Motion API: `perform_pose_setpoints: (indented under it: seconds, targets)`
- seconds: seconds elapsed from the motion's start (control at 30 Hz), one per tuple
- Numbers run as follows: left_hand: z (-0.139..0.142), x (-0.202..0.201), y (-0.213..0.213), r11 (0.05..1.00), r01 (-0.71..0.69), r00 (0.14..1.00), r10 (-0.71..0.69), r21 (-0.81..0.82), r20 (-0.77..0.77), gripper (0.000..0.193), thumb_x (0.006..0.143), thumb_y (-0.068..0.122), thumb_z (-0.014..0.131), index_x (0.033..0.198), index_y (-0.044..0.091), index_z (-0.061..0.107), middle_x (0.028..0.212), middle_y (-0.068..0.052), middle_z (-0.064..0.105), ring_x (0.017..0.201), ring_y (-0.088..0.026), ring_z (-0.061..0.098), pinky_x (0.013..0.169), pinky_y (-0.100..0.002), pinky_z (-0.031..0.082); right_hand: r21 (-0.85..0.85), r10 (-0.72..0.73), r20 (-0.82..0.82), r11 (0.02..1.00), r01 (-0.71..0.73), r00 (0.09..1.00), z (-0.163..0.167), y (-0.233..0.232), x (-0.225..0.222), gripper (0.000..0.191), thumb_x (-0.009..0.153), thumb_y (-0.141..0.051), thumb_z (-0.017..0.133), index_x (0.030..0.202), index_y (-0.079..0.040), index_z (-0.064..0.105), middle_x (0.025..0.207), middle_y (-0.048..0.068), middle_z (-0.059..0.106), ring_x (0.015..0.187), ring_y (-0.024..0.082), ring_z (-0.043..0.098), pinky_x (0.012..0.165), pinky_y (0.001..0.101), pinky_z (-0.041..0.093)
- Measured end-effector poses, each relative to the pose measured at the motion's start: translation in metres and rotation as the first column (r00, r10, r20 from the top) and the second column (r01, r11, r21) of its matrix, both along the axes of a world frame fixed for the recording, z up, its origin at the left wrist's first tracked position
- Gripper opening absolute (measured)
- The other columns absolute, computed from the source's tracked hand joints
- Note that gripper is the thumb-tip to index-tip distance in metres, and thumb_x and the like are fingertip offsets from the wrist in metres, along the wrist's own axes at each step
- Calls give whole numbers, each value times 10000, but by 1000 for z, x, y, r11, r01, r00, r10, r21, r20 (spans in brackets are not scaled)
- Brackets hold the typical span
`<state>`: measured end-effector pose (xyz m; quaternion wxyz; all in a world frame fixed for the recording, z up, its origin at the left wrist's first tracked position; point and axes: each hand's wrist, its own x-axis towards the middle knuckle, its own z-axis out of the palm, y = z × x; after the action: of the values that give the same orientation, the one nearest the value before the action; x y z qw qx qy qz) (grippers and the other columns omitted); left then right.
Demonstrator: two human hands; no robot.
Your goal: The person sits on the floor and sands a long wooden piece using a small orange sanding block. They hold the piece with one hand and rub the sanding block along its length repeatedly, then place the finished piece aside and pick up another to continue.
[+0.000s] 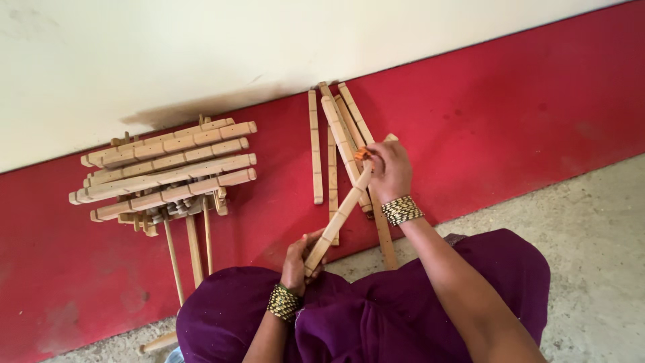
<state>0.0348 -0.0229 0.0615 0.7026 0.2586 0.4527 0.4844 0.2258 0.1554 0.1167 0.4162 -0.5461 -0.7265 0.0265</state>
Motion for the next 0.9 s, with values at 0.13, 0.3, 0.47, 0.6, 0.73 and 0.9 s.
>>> perform_pose_setpoints:
  seconds: [0.13,0.3,0.47,0.6,0.73,0.9]
  targets:
    - [-9,0,3,998,-67,998,67,5,4,594,1004,409,258,1325,12,563,644,-53,574,361,-87,408,303,-202,307,-197,138,-58,969,-147,989,-11,-10,-16,292,808,-59,714,1089,-136,688,1049,100,592,812,169,620,631,251,599]
    - [-39,-12,4,974,-215,976,217,-68,19,567,1011,386,270,1302,-15,543,682,-52,586,407,-86,459,311,-212,344,-7,538,86,842,-539,839,-25,-91,-62,106,852,-79,725,898,-174,709,963,-30,634,923,135,623,765,265,590]
    - [-49,-14,1,981,-188,981,185,45,60,590,1089,406,254,1140,-143,465,624,-53,513,398,-98,430,296,-226,328,-71,660,164,749,-659,733,-24,-123,-67,74,826,-92,698,877,-131,735,982,-4,636,956,179,611,799,316,573]
    - [-25,-8,0,995,-85,994,89,-54,59,548,1000,370,263,1337,36,536,623,-26,562,352,-72,386,281,-198,279,-48,463,32,886,-461,886,-25,-46,-41,38,829,-181,735,840,-146,747,948,60,620,880,202,588,766,323,562]
    - [-1,-5,0,1000,1,998,1,-31,56,540,992,324,285,1351,13,540,622,-33,570,343,-70,383,286,-195,283,-76,57,34,996,-54,998,-22,10,4,119,797,-173,729,895,-108,743,997,92,630,900,223,601,755,319,575]
    - [-4,-7,-1,999,34,998,-34,-17,51,495,986,295,350,1352,23,544,635,-37,579,345,-68,380,285,-199,281,-39,-4,114,999,8,994,-14,10,14,136,794,-164,732,919,-118,756,930,74,658,837,195,624,715,316,572]
